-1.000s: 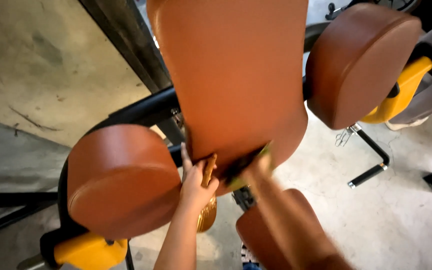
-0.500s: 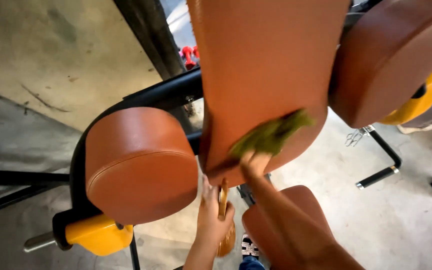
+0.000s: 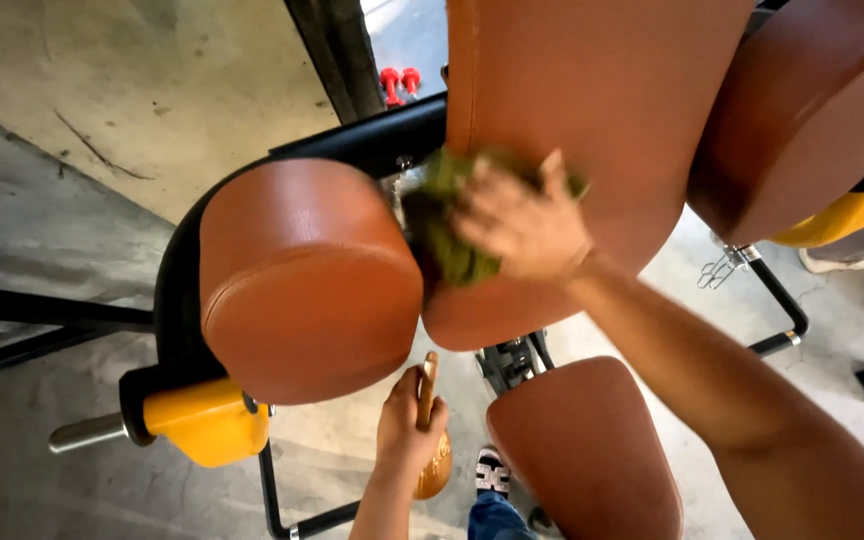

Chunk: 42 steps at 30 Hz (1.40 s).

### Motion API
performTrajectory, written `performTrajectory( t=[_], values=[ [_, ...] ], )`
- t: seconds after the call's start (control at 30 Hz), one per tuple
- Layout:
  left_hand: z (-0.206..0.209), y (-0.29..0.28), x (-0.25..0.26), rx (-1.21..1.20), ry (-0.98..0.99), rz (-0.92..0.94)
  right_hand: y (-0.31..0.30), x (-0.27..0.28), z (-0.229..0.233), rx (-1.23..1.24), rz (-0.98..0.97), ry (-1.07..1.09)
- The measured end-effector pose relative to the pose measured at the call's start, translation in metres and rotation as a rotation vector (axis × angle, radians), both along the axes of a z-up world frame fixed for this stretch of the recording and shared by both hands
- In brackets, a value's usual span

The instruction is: Clean gym equipment with a spray bottle and a cloth.

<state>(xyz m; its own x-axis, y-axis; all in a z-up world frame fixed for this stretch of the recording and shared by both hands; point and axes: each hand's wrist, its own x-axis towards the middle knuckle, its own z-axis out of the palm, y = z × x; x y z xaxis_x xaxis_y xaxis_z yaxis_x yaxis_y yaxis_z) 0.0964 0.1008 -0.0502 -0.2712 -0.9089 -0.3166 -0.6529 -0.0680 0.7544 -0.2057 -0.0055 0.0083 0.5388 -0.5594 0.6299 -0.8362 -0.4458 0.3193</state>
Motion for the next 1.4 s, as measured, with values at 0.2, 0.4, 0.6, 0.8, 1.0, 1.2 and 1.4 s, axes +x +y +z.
performTrajectory(
  t=[0.2,0.4,0.6,0.8,1.0,1.2,1.4],
  values=[
    [0.004,0.004,0.008,-0.049,0.048,-0.009,0.010,0.036,-0.048,-0.055,-0.115,-0.138],
    [0.024,0.022,0.007,-0.068,-0.134,-0.107,0.054,0.096,-0.121,0.772,-0.122,0.343],
    [0.032,0.039,0.019,-0.126,-0.123,-0.149,0.122,0.086,-0.233,0.579,-0.083,0.345],
    [0.020,0.054,0.038,-0.280,-0.004,-0.209,0.191,0.018,-0.178,1.537,-0.815,-0.811],
    [0.020,0.067,0.043,-0.463,0.110,-0.298,0.266,-0.013,-0.169,1.196,-1.159,-1.114],
    [0.000,0.084,0.036,-0.212,-0.009,-0.295,0.379,0.067,-0.249,1.191,-1.102,-0.690],
    [-0.052,0.113,0.022,-0.317,0.034,-0.409,0.405,0.099,-0.264,0.991,-0.967,-0.608]
  ],
)
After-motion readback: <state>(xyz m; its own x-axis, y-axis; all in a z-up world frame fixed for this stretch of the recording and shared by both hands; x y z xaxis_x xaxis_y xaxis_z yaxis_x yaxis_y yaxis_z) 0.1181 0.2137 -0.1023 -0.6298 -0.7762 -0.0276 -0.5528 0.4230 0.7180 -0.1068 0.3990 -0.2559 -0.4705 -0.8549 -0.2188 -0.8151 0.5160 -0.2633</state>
